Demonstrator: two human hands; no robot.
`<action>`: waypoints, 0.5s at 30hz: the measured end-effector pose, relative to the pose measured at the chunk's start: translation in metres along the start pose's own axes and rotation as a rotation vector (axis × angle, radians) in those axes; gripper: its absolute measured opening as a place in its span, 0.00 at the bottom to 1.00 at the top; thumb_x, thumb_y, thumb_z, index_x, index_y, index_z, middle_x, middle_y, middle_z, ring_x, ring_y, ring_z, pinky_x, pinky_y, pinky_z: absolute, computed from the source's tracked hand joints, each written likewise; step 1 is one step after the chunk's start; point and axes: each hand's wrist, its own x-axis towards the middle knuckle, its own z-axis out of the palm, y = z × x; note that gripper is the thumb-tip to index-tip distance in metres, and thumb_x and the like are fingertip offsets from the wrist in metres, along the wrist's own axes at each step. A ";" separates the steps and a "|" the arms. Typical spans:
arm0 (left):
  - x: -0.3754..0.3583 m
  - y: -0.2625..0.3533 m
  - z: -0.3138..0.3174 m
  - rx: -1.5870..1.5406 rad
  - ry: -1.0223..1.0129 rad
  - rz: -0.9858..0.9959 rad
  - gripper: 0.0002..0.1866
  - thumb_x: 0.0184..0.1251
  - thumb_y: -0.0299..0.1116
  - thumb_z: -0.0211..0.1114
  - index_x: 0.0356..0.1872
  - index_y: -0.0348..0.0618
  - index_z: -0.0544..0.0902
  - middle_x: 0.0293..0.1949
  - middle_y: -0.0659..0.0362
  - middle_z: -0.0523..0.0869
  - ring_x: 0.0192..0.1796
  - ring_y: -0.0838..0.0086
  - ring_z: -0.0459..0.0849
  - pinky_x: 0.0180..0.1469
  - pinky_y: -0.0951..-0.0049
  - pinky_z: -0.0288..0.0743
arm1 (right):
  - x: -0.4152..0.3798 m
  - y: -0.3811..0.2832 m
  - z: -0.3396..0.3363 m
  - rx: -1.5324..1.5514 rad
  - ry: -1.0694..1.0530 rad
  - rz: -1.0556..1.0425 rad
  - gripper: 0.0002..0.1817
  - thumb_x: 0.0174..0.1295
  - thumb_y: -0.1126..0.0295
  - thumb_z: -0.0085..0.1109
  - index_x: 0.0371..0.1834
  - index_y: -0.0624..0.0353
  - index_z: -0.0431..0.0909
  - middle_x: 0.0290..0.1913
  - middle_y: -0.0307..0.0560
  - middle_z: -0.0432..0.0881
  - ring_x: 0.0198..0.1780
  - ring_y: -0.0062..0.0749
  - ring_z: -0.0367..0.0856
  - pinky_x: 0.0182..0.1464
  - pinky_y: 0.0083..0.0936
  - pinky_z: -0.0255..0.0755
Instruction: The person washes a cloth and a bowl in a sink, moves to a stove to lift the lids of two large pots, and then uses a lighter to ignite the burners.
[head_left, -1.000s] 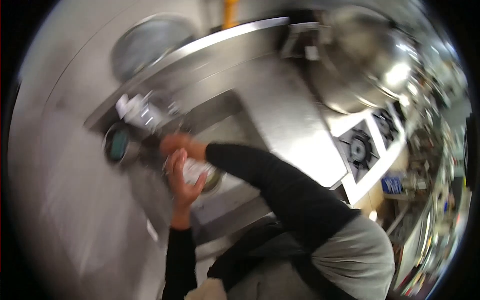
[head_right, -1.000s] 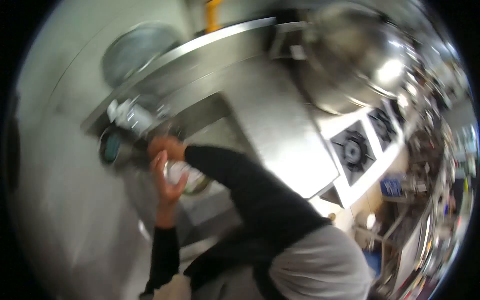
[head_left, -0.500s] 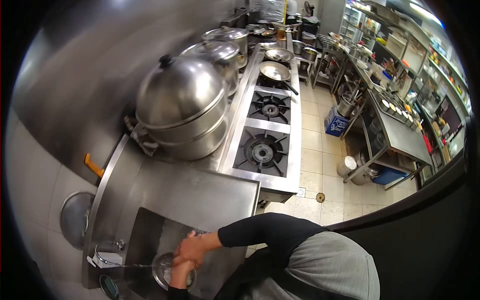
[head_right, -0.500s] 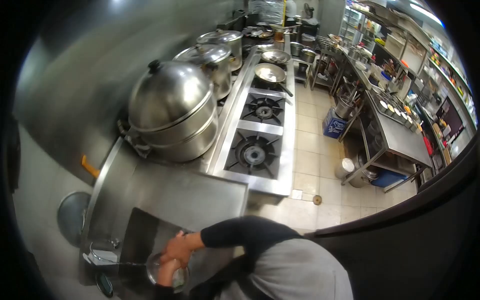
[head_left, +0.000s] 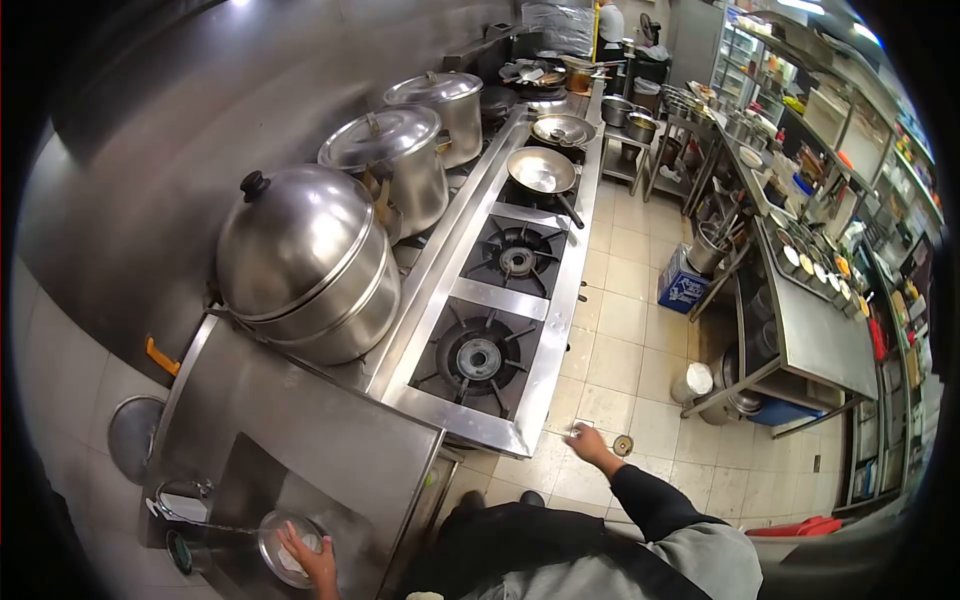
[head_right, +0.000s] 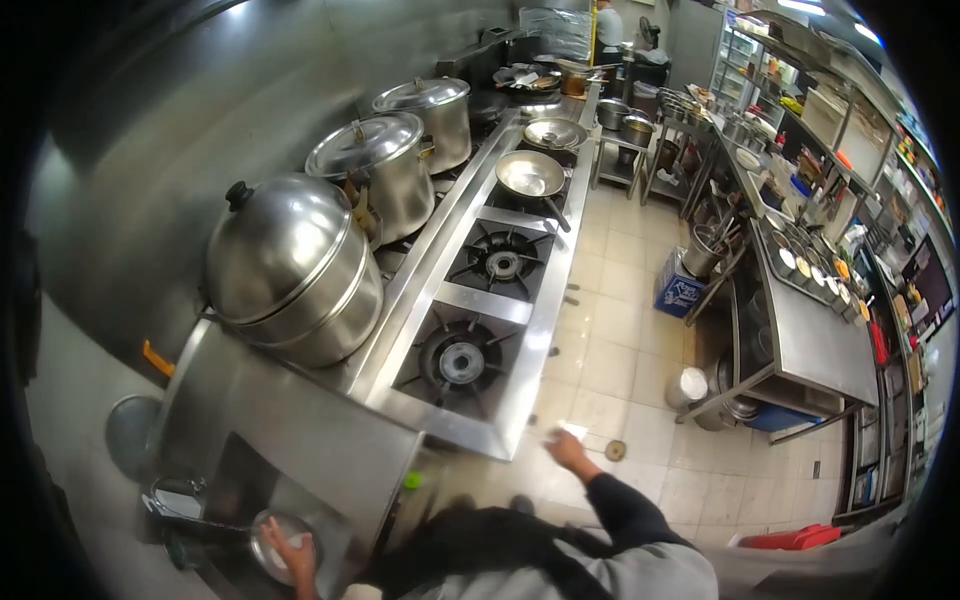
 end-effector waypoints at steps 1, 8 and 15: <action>-0.006 0.026 0.009 -0.051 0.061 0.076 0.47 0.50 0.33 0.72 0.73 0.43 0.58 0.75 0.43 0.49 0.76 0.47 0.50 0.75 0.53 0.51 | -0.007 0.084 0.007 -0.029 0.017 0.084 0.28 0.51 0.53 0.69 0.46 0.66 0.80 0.41 0.60 0.85 0.42 0.48 0.84 0.45 0.36 0.77; 0.038 0.209 0.077 -0.281 0.070 0.543 0.42 0.55 0.39 0.70 0.71 0.39 0.61 0.73 0.42 0.54 0.74 0.44 0.56 0.70 0.45 0.58 | -0.126 0.227 -0.070 -0.491 -0.033 0.584 0.15 0.52 0.64 0.58 0.35 0.65 0.83 0.42 0.62 0.83 0.47 0.54 0.82 0.50 0.41 0.77; 0.073 0.413 0.132 -0.398 0.019 0.919 0.40 0.60 0.38 0.71 0.71 0.36 0.62 0.73 0.43 0.58 0.74 0.49 0.58 0.72 0.51 0.54 | -0.152 0.213 -0.124 0.106 -0.195 1.010 0.32 0.47 0.61 0.68 0.55 0.68 0.78 0.57 0.64 0.79 0.42 0.54 0.85 0.44 0.42 0.79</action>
